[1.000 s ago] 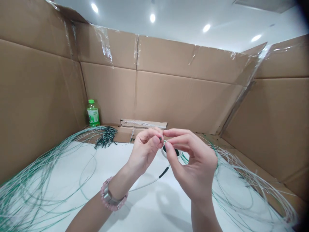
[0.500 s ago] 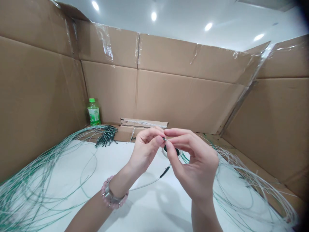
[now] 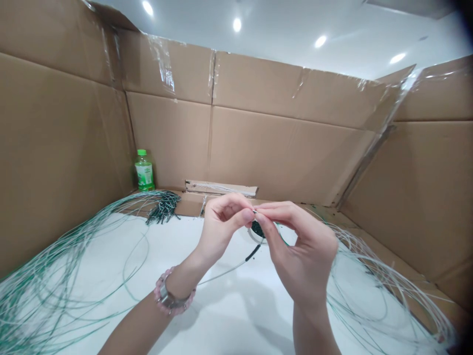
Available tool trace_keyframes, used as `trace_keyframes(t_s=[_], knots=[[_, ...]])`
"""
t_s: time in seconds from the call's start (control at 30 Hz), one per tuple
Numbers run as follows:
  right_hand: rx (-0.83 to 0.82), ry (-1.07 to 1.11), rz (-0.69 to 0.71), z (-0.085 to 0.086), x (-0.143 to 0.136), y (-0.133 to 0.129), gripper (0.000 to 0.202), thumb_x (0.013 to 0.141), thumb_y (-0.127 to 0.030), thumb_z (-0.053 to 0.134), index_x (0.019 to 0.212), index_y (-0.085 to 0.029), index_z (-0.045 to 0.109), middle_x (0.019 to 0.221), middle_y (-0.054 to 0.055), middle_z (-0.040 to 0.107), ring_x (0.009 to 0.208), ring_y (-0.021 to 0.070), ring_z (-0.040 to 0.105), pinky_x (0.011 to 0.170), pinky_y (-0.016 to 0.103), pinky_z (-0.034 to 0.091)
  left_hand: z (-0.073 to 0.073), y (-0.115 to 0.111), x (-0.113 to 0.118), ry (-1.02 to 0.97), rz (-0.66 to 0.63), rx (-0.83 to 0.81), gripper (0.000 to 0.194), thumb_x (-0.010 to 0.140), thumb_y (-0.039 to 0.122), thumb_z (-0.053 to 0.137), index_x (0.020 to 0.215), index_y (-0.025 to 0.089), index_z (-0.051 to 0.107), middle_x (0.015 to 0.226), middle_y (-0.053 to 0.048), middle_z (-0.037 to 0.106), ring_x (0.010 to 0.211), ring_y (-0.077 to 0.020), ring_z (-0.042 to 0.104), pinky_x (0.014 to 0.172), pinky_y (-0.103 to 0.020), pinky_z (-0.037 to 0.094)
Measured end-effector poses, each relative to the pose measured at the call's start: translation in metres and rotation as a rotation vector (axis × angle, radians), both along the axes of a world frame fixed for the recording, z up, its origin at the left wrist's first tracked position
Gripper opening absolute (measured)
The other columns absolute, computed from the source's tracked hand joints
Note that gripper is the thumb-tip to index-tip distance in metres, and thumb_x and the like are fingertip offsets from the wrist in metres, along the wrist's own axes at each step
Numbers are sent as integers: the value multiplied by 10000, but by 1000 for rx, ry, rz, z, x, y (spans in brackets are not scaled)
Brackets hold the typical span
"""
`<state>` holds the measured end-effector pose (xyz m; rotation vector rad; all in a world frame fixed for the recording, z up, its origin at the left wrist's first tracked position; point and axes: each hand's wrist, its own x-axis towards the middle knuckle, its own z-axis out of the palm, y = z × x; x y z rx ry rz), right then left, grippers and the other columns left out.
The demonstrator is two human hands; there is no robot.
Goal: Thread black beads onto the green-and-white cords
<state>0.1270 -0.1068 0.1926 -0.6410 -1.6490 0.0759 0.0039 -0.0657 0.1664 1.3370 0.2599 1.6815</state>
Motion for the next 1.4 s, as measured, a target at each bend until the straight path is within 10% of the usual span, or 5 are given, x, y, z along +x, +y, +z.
trace_keyframes(t_s=[0.4, 0.83, 1.4], knots=[[-127, 62, 144, 2, 1, 1, 128, 792, -94, 674, 750, -214, 660, 673, -77, 688, 604, 45, 626, 623, 128, 537, 4, 2, -12, 72, 48, 403, 86, 807, 104, 648, 843, 171, 688, 759, -13, 608, 653, -57, 590, 569, -131, 515], [-142, 170, 238, -4, -2, 4, 170, 773, -70, 697, 781, -239, 687, 716, -79, 718, 638, 58, 666, 614, 132, 560, 5, -1, -8, -15, 13, 324, 135, 799, 98, 668, 855, 201, 736, 749, 7, 642, 628, -52, 656, 563, -111, 563], [-13, 53, 8, -3, -2, 4, 175, 748, -48, 665, 782, -219, 678, 714, -58, 713, 616, 102, 646, 588, 240, 542, 8, -6, -11, 47, 124, 196, 67, 799, 144, 685, 778, 196, 722, 712, 15, 651, 573, -20, 600, 548, -87, 503]])
